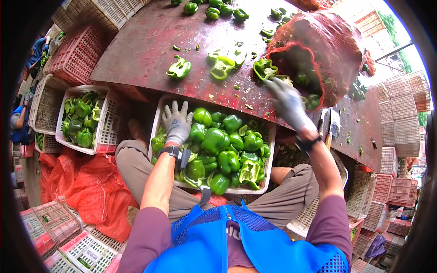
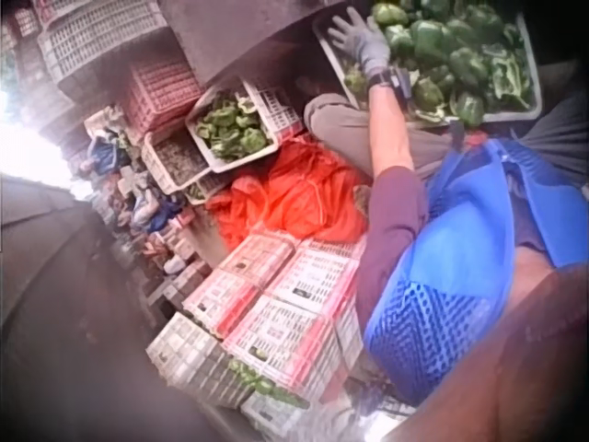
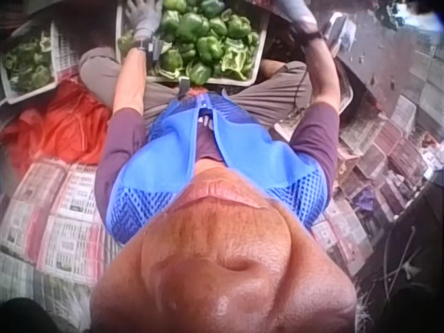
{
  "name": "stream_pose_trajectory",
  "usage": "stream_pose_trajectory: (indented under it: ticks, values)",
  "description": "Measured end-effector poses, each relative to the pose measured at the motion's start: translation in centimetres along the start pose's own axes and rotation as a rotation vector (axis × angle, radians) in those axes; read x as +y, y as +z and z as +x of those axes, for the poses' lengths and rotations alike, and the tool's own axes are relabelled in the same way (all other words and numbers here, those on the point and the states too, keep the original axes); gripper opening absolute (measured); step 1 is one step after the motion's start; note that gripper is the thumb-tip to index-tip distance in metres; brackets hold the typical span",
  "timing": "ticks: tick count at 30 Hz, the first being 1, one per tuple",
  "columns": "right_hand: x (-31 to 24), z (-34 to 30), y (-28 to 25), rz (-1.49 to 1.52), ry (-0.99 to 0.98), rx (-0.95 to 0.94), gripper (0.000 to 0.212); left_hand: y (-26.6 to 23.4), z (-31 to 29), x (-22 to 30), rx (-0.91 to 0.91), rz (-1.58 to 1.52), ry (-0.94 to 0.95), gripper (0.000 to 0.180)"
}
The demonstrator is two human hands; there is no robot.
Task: Sorting and cutting green bell peppers in an agricultural processing facility.
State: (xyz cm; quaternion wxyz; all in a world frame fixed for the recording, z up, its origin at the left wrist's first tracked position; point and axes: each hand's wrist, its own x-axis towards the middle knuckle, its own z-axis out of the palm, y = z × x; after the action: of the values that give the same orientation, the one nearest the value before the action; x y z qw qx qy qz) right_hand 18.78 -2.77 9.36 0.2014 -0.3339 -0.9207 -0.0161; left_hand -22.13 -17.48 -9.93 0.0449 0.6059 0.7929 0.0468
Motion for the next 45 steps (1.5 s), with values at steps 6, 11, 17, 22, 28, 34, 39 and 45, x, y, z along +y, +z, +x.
stream_pose_trajectory:
  ticks: [6,11,17,22,28,34,39,45]
  values:
    - [-2.4,16.8,15.0,-0.207,-0.103,-0.209,0.063,-0.9,1.8,-0.4,0.002,-0.058,0.019,0.062]
    - [-7.6,20.5,21.1,-0.33,0.084,-0.374,0.045,-0.9,0.8,-5.1,0.018,-0.04,-0.015,0.062]
    - [-7.1,14.8,20.5,-0.339,-0.034,-0.024,0.034,-2.5,-0.4,-4.5,0.037,-0.097,0.03,0.063]
    - [-15.7,10.4,14.0,-0.019,-0.189,0.087,0.034,-5.8,-3.6,-5.5,0.364,-0.57,-0.024,0.067]
    - [-25.3,3.9,3.3,0.017,-0.403,0.041,0.048,-14.1,-10.6,0.9,-0.762,-2.702,-0.363,0.065]
    - [-28.5,-1.7,-1.6,1.019,0.568,-0.198,0.052,-14.9,-15.1,5.9,-0.228,-2.442,-0.218,0.052]
    - [-28.4,-5.6,-0.1,1.555,0.776,-0.14,0.043,-14.3,-18.3,9.4,-0.176,-2.139,-0.001,0.058]
    - [-29.8,-8.9,0.0,1.394,0.686,-0.114,0.039,-10.9,-19.4,10.6,-0.259,-2.104,-0.127,0.058]
